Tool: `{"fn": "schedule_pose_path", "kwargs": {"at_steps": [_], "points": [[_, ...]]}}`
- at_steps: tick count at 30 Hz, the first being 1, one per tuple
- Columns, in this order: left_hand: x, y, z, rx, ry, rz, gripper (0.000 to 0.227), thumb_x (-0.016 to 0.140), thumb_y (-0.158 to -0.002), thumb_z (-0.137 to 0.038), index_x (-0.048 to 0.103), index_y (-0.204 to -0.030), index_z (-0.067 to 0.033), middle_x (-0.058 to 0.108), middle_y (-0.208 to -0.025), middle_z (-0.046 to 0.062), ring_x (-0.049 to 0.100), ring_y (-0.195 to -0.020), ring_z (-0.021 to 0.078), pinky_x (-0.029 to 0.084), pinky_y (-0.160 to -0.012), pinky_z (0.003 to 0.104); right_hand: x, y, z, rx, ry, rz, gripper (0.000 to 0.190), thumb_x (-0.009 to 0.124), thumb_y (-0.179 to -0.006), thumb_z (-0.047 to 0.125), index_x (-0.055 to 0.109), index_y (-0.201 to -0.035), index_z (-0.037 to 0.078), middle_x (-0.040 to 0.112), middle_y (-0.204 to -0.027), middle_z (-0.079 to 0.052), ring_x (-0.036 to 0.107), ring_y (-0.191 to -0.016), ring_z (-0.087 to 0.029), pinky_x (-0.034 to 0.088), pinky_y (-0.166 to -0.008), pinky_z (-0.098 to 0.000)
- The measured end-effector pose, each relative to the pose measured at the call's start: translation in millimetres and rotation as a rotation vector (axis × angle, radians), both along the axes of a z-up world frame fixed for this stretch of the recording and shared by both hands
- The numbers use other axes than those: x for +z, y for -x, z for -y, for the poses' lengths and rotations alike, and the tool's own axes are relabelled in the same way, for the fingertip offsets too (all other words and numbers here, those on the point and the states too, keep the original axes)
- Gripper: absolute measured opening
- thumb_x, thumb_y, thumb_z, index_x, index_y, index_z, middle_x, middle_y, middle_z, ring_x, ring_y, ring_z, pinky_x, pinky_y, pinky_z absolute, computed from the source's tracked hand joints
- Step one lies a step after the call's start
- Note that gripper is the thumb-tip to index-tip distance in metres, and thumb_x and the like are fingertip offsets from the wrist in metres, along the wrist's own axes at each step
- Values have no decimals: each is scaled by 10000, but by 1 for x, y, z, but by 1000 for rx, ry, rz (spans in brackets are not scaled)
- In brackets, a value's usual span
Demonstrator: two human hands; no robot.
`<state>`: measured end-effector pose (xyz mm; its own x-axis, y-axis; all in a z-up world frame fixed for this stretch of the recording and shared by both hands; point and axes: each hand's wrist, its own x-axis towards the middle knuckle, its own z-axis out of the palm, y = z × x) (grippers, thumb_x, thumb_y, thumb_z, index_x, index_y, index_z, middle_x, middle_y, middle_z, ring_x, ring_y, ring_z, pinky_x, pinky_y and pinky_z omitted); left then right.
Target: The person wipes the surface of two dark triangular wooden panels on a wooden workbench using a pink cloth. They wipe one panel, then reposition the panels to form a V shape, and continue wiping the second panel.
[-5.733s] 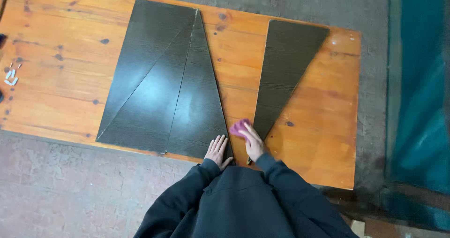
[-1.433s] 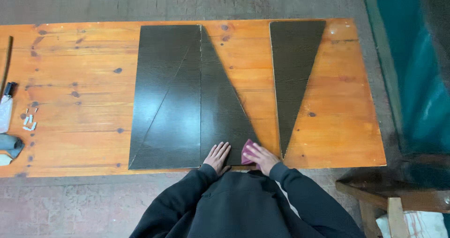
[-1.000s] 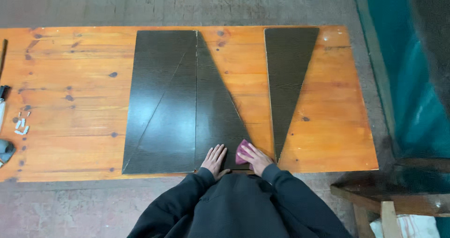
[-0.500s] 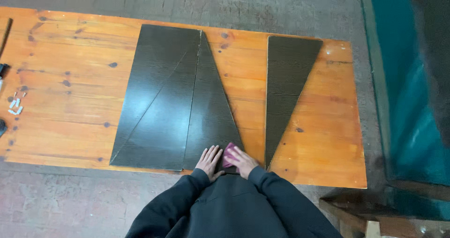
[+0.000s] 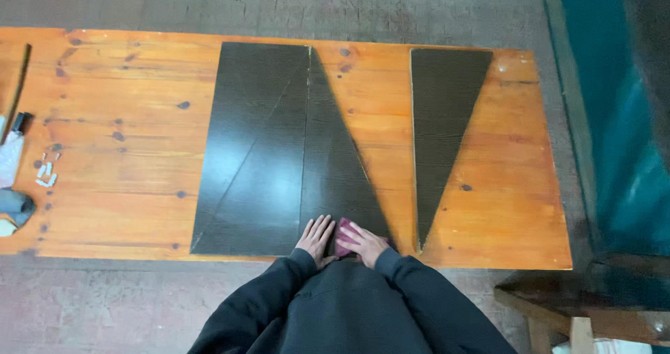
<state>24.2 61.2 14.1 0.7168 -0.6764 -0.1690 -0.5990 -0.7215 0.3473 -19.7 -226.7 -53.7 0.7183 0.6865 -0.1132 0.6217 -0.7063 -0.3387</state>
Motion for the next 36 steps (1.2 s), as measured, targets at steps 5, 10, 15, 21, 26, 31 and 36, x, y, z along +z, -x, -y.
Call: {"fn": "schedule_pose_path", "kwargs": {"at_steps": [5, 10, 15, 21, 26, 31, 36], "points": [[-1, -7, -31, -36, -17, 16, 1370, 892, -868, -734, 230, -1900, -124, 239, -1963, 148, 193, -1825, 354, 102, -1489, 569, 21, -3, 9, -92, 102, 43, 995, 770, -892, 158, 471, -1794, 453, 313, -1956, 8, 275, -1788, -418, 415, -1378, -510], [-6, -11, -40, -47, -3, 28, 1387, 886, -850, -749, 239, -1896, -108, 244, -1961, 145, 195, -1825, 347, 99, -1493, 556, 1, -4, -47, -180, 120, 27, 985, 770, -889, 148, 482, -1790, 424, 220, -1990, 5, 194, -1817, -430, 388, -1402, -512], [0, -15, -54, -25, -40, -13, 1415, 900, -852, -744, 209, -1898, -87, 216, -1969, 151, 176, -1830, 348, 88, -1504, 560, 20, 9, -18, -142, 71, -74, 989, 757, -923, 137, 455, -1805, 467, 266, -1977, 34, 236, -1806, -412, 378, -1412, -536], [4, -15, -60, -1, -83, -86, 1397, 867, -892, -741, 167, -1900, -75, 158, -1983, 148, 131, -1842, 344, 55, -1518, 551, 10, -17, -76, -143, 67, 134, 939, 735, -877, 83, 573, -1741, 414, 339, -1958, -14, 303, -1777, -455, 446, -1346, -520], [8, -21, -71, -13, -126, -80, 1413, 870, -878, -712, 140, -1904, -72, 142, -1988, 147, 123, -1847, 336, 48, -1519, 550, 21, -14, -60, -82, 2, -43, 1010, 765, -864, 39, 546, -1760, 447, 315, -1965, 7, 272, -1782, -466, 447, -1361, -571], [8, -20, -81, -15, -96, -66, 1372, 858, -924, -705, 165, -1903, -38, 177, -1981, 171, 155, -1836, 354, 71, -1507, 557, 27, -34, -74, -124, 81, -33, 1069, 744, -854, 0, 509, -1774, 491, 291, -1970, 51, 272, -1793, -427, 461, -1361, -540], [-1, -23, -92, -53, -140, -29, 1442, 832, -841, -746, 130, -1901, -65, 131, -1985, 156, 111, -1845, 337, 58, -1518, 542, 20, -22, -117, -43, -2, -56, 1060, 766, -818, -39, 567, -1737, 449, 276, -1985, 14, 245, -1801, -453, 426, -1374, -569]]}}
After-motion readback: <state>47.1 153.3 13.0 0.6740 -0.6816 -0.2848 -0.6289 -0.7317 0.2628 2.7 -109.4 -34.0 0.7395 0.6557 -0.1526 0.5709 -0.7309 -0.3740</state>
